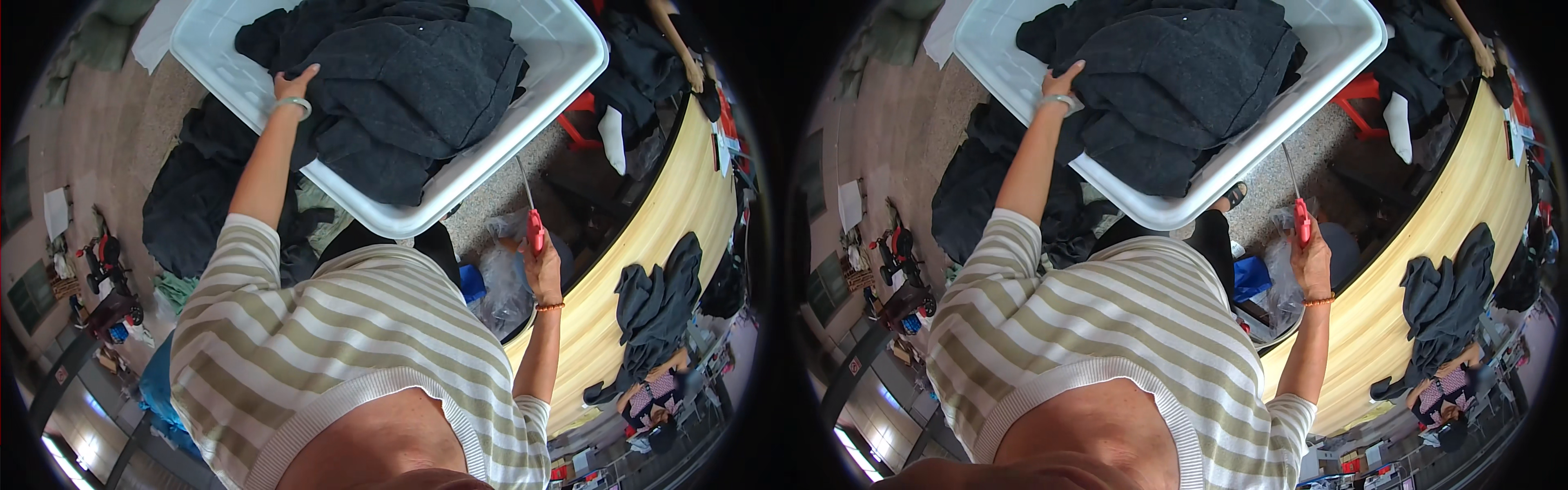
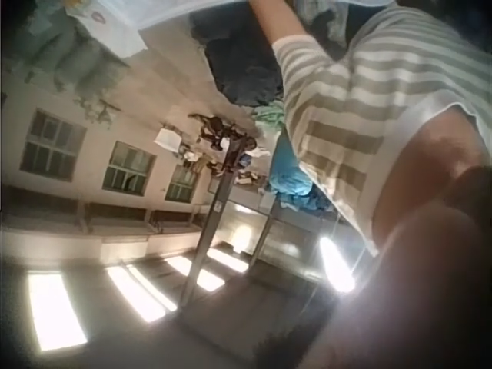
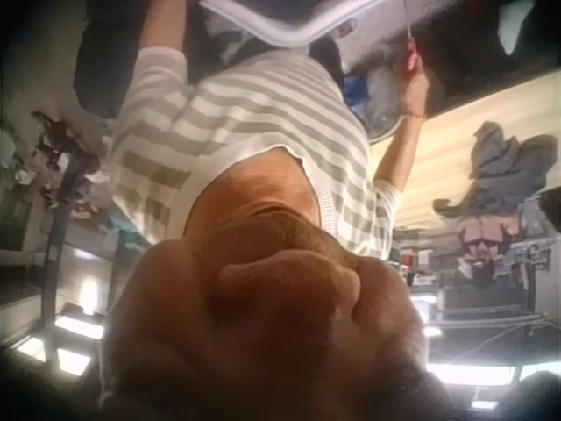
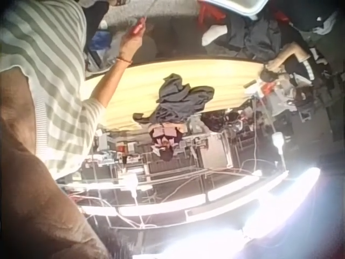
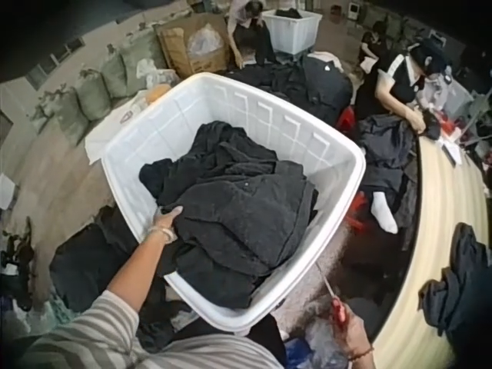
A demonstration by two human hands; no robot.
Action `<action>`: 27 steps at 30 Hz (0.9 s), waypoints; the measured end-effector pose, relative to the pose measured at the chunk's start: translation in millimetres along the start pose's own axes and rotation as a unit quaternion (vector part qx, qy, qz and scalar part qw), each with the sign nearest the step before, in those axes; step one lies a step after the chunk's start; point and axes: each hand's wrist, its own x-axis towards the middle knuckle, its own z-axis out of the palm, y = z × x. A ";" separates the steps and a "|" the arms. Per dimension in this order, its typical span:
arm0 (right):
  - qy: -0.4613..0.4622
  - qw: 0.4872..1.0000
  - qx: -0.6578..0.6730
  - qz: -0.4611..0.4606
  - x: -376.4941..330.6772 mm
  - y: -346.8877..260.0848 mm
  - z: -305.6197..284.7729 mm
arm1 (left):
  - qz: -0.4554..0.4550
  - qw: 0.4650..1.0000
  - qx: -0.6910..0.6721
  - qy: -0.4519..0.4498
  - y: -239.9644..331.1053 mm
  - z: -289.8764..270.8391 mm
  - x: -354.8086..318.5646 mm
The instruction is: Inspect black garments for loose threads and trim them using thread snips.
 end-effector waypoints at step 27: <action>-0.016 0.996 0.084 0.019 -8.8 0.8 -17.7 | -0.326 0.894 -0.102 -0.291 49.8 117.1 -153.0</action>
